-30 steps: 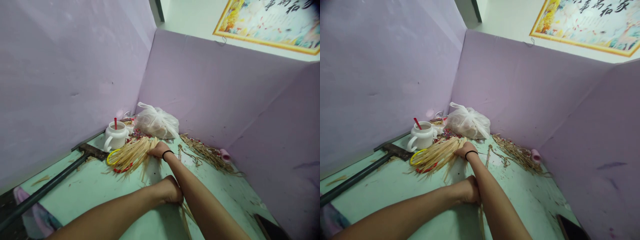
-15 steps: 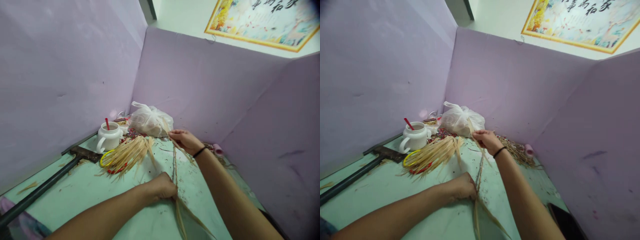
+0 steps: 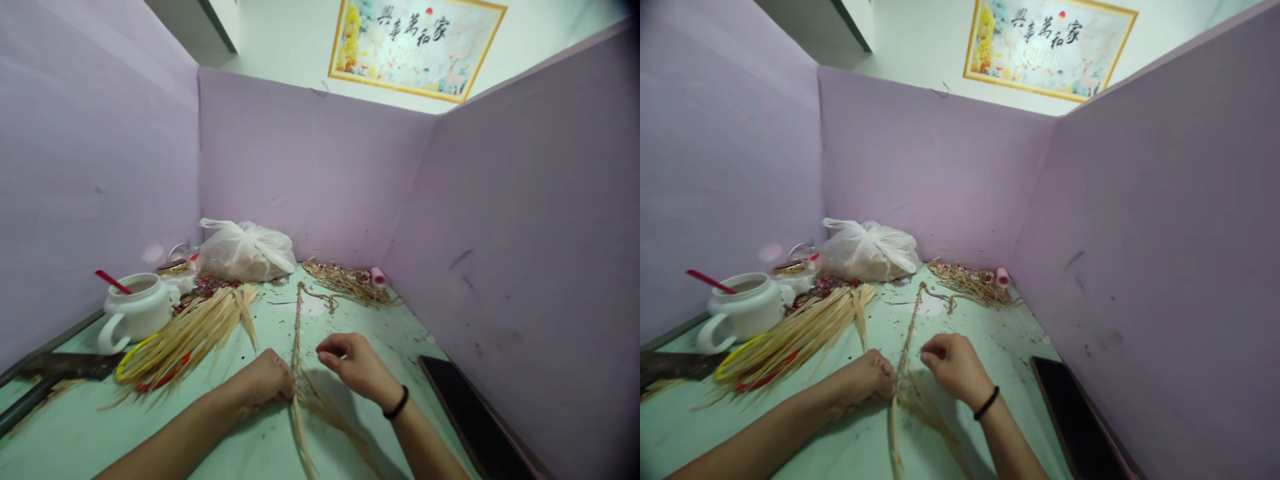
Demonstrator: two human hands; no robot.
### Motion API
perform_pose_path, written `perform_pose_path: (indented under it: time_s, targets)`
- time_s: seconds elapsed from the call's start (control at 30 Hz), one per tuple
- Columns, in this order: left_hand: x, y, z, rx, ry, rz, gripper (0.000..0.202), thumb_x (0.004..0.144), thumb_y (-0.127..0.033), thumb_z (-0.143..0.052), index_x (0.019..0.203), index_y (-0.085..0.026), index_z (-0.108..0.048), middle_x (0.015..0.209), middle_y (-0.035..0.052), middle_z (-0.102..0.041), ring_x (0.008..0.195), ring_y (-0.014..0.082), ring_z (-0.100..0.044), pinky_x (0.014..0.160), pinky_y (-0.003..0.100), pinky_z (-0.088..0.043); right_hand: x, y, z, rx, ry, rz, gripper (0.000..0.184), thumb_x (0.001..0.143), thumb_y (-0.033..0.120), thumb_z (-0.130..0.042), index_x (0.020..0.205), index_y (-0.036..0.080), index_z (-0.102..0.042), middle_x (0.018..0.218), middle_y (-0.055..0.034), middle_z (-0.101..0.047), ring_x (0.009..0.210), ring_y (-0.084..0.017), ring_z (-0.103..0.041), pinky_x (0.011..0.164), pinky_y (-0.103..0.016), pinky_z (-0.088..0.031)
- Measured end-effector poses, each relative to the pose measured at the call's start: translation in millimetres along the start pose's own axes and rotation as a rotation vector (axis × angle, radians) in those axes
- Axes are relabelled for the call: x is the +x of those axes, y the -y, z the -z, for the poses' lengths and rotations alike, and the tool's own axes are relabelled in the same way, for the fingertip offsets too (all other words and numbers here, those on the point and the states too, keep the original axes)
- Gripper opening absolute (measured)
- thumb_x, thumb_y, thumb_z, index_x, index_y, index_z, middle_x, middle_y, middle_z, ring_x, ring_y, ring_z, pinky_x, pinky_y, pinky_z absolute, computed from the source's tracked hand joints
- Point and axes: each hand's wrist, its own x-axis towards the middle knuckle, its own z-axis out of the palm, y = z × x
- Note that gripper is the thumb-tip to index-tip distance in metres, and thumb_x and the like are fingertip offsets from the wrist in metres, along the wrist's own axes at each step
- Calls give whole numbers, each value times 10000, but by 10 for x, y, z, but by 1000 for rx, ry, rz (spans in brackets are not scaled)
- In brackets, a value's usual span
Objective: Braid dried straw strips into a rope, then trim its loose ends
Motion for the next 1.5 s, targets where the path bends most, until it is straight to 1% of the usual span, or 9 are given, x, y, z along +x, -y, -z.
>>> perform_pose_path:
  time_s: [0.2, 0.37, 0.5, 0.7, 0.8, 0.97, 1.1, 1.33, 1.5]
  targets:
    - [30, 2, 3, -16, 30, -5, 106, 468, -195, -494, 401, -169, -416, 284, -79, -269, 257, 34, -144, 304, 217, -52, -39, -27, -261, -73, -44, 44, 187, 676, 198, -515, 788, 163, -661, 731, -47, -680, 667, -141, -590, 588, -216, -395]
    - [28, 14, 14, -5, 41, 16, 101, 472, -204, -503, 420, -170, -423, 295, -81, -284, 260, 36, -159, 308, 215, -45, -82, -41, -239, -192, 25, 3, 175, 645, 241, -570, 784, 185, -661, 719, -29, -679, 623, -129, -573, 546, -206, -357]
    - [32, 31, 25, 7, 53, -5, 126, 485, -212, -505, 422, -175, -402, 305, -89, -260, 268, 33, -148, 306, 217, -44, -93, -47, -240, -308, 28, 34, 158, 662, 223, -546, 752, 203, -675, 699, -19, -680, 609, -125, -561, 543, -215, -325]
    - [6, -14, 19, 3, 65, 26, 136, 494, -202, -514, 423, -172, -403, 306, -94, -271, 256, 25, -150, 301, 210, -50, -82, -92, -256, -324, 51, 44, 164, 676, 193, -516, 714, 192, -675, 693, -34, -675, 619, -137, -546, 552, -237, -309]
    - [13, -20, 22, -8, 69, 49, 98, 494, -186, -512, 444, -169, -430, 308, -93, -293, 254, 28, -158, 295, 211, -58, -62, -111, -247, -180, 60, 11, 140, 673, 185, -509, 687, 166, -648, 637, -29, -641, 570, -121, -504, 525, -224, -311]
    - [48, 38, 51, -10, 95, 34, 84, 514, -212, -529, 485, -163, -468, 319, -96, -301, 260, 27, -162, 296, 206, -61, -38, -132, -255, 201, 191, -73, 135, 647, 141, -511, 718, 113, -623, 601, -12, -591, 530, -89, -452, 500, -193, -338]
    - [52, 53, 72, -47, 127, 15, 124, 519, -229, -541, 480, -165, -442, 332, -97, -296, 268, 22, -156, 306, 204, -43, -49, -113, -257, 317, 236, -118, 203, 622, 100, -508, 780, 102, -636, 582, 10, -571, 506, -71, -435, 495, -184, -336]
    - [68, 60, 92, -49, 145, 18, 152, 531, -233, -543, 479, -174, -413, 339, -102, -283, 272, 23, -147, 308, 207, -42, -70, -96, -223, 495, 365, -182, 151, 573, 62, -500, 672, 126, -595, 497, 50, -522, 443, -53, -429, 462, -173, -350]
    - [64, 64, 91, -38, 144, 15, 180, 539, -241, -559, 471, -174, -406, 330, -102, -274, 270, 22, -148, 315, 213, -44, -73, -116, -204, 569, 451, -169, 195, 578, 76, -506, 736, 127, -609, 508, 55, -526, 436, -55, -440, 458, -177, -367]
